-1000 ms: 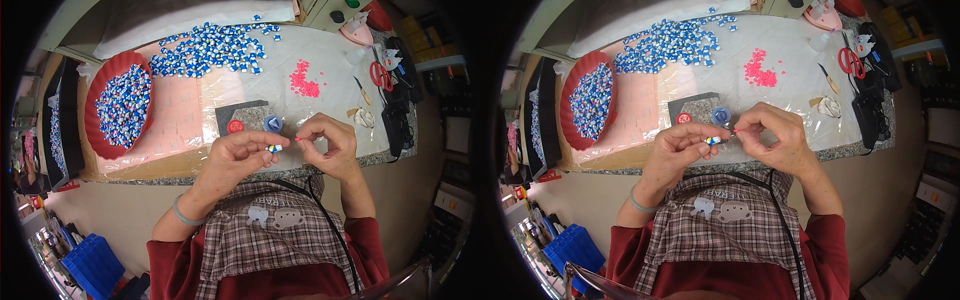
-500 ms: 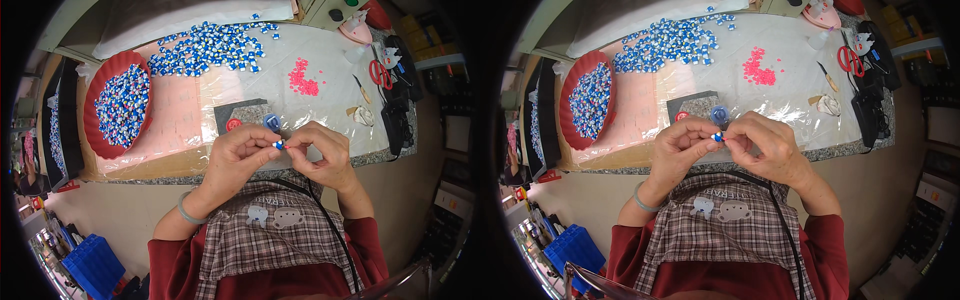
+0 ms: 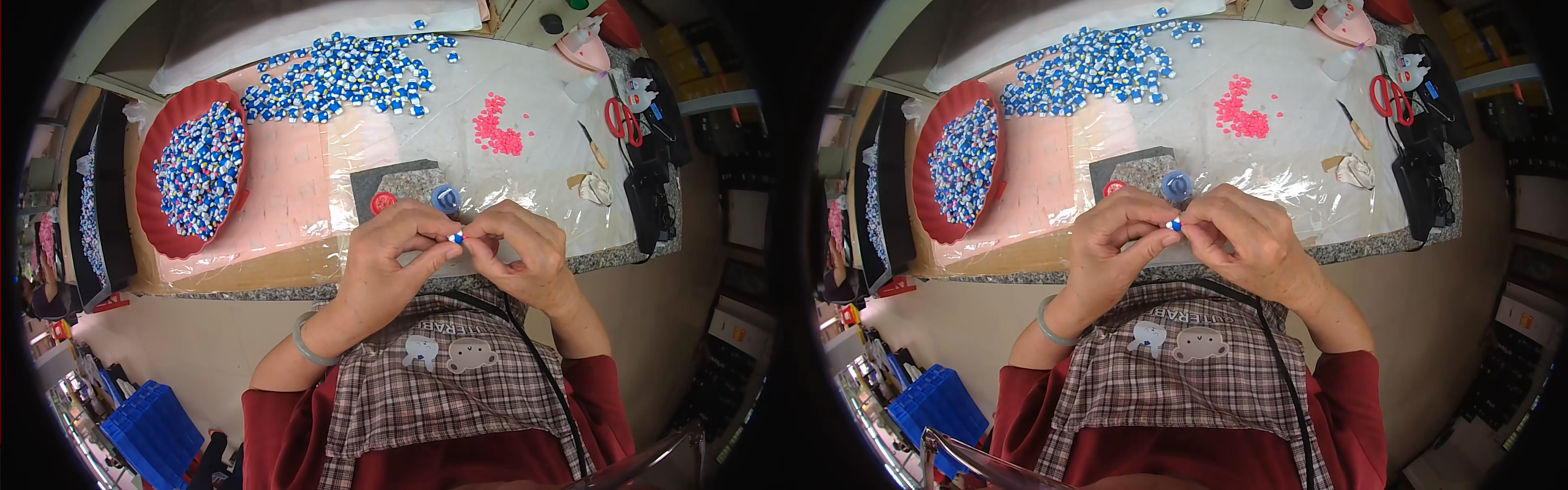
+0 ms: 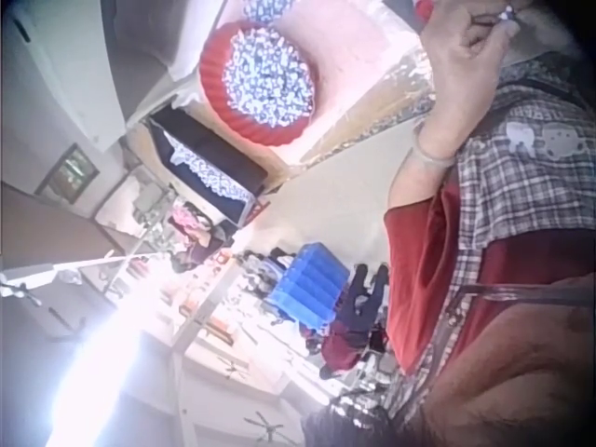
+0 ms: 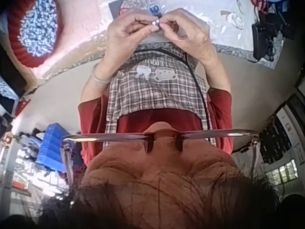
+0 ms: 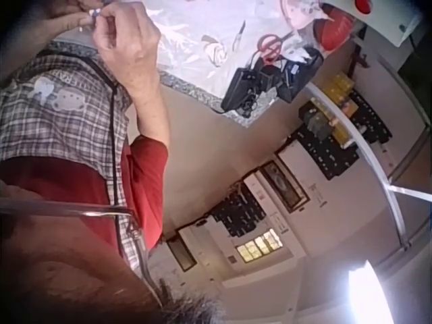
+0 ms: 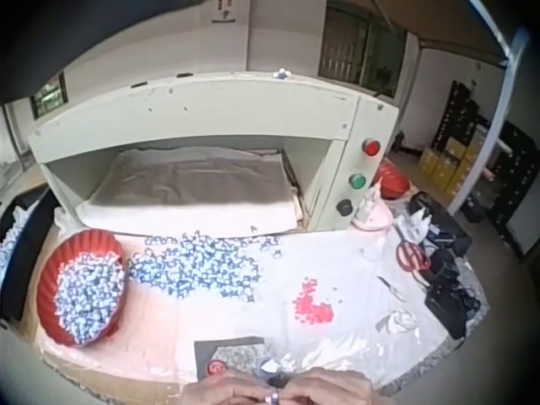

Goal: Manually assembling small pink plastic parts onto blue star-shaped components at a factory workbench.

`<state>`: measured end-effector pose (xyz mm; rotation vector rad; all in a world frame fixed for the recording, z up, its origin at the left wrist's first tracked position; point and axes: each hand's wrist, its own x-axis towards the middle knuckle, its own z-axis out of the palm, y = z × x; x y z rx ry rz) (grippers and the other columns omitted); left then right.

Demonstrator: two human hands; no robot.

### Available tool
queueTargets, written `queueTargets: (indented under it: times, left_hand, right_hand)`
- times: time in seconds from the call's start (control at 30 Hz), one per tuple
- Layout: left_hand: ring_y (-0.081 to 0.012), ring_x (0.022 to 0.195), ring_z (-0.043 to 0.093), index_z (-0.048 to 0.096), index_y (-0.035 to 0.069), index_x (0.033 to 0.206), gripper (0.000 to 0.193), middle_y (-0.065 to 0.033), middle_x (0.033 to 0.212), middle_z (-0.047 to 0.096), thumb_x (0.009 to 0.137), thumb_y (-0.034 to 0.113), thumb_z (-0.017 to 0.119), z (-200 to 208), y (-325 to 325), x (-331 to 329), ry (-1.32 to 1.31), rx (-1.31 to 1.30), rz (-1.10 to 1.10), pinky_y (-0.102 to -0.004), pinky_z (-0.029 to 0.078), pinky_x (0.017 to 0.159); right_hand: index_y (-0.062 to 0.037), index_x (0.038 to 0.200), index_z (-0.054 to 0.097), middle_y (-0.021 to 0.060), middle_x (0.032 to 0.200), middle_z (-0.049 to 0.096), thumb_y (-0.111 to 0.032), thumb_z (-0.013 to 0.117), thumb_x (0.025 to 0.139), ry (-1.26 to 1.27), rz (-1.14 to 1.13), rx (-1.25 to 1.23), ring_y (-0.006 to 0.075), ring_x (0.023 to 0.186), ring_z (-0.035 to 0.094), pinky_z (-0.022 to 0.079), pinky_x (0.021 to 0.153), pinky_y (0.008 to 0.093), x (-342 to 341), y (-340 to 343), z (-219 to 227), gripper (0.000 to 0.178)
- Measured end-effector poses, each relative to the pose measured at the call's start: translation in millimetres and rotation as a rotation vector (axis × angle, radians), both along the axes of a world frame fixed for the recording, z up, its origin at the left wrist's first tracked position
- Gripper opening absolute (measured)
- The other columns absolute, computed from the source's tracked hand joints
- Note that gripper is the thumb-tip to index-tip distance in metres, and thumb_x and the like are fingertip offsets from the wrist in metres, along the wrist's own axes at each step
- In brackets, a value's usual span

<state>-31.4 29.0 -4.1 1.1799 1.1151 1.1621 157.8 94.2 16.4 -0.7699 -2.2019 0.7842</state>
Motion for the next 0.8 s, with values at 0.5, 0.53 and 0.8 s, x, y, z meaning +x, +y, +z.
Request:
queueTargets:
  times: [0.5, 0.53, 0.8]
  left_hand:
    - [-0.0228, 0.083, 0.069, 0.071, 0.001, 0.095, 0.019, -0.0114, 0.097, 0.07, 0.078, -0.005, 0.076, 4, 7, -6, 0.427, 0.485, -0.006, -0.0303, 0.056, 0.068]
    - [-0.0232, 0.085, 0.069, 0.07, 0.0, 0.095, 0.019, -0.0115, 0.097, 0.07, 0.077, -0.006, 0.075, 7, 6, -9, 0.417, 0.476, 0.012, -0.0302, 0.056, 0.069]
    - [-0.0188, 0.081, 0.064, 0.068, 0.002, 0.098, 0.018, -0.0066, 0.094, 0.068, 0.082, -0.008, 0.066, 23, 7, -105, 0.898, 0.409, 0.692, -0.0255, 0.051, 0.066]
  right_hand:
    - [-0.0003, 0.094, 0.06, 0.007, 0.082, 0.068, -0.001, 0.08, 0.08, 0.024, 0.047, -0.412, 0.01, 0.069, 0.066, 0.052, 0.059, 0.0238, 14, 4, -8, 0.024]
    - [-0.0002, 0.092, 0.062, 0.0064, 0.082, 0.068, -0.001, 0.08, 0.079, 0.014, 0.062, -0.44, 0.01, 0.069, 0.065, 0.052, 0.06, 0.0239, 15, 7, -6, 0.023]
    - [-0.0019, 0.097, 0.069, 0.0038, 0.089, 0.065, -0.001, 0.069, 0.087, -0.146, -0.323, -0.124, 0.0133, 0.076, 0.065, 0.051, 0.064, 0.0272, 39, 57, -37, 0.01]
